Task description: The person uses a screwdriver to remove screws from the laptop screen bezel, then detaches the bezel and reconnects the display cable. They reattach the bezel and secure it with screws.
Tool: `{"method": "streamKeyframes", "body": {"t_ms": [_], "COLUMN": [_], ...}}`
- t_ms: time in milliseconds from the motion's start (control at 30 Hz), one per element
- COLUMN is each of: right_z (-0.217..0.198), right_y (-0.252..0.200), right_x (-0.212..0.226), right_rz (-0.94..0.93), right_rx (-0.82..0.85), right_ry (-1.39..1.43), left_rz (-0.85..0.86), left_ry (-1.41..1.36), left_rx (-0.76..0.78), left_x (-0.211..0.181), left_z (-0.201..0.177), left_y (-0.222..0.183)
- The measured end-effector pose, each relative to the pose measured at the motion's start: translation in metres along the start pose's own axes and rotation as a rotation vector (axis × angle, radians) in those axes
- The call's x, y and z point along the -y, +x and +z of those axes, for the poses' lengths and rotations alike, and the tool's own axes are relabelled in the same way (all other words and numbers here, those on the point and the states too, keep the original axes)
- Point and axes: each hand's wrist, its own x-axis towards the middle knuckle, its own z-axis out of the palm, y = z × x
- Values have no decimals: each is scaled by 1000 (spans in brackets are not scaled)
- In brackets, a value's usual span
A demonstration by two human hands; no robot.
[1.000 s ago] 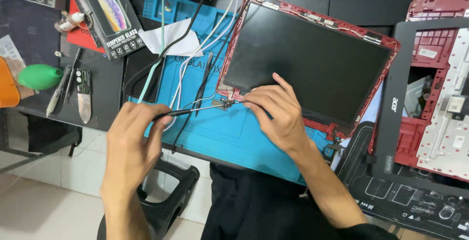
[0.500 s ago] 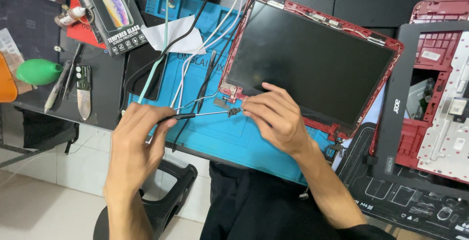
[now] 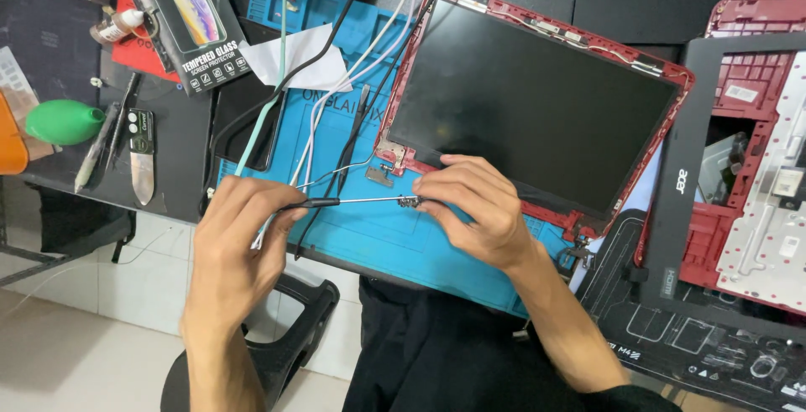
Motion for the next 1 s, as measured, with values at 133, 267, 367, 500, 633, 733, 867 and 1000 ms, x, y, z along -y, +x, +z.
{"method": "streamKeyframes", "body": {"t_ms": [133,267,367,500,633,733,867,1000], "right_z": [-2,-2,-2,-1,-1,-2,-4,-6], "right_y": [3,2,1,0,2,3,2,3], "right_x": [4,3,2,3,5,6,8,7], "right_rz": [33,50,46,51,63,61,197,313], "right_rx": [8,2,16,-1,-6,-15,-89,-129], "right_ry": [78,92,99,104,104,126,132,64], "left_rz": [-13,-10,-5,-7,-7,-14,-10,-45], "left_ry": [5,14,26,26,22,14,85,130], "left_rx": [-3,8,8,5,0,12,3,-58], "left_x": [0,0,0,0,0,-1,-1,-2], "left_z": [-1,-2,-1,1,1,-1,-7,-14], "left_y": [0,-2,-1,-2,-3,-3,-5,-9]}}
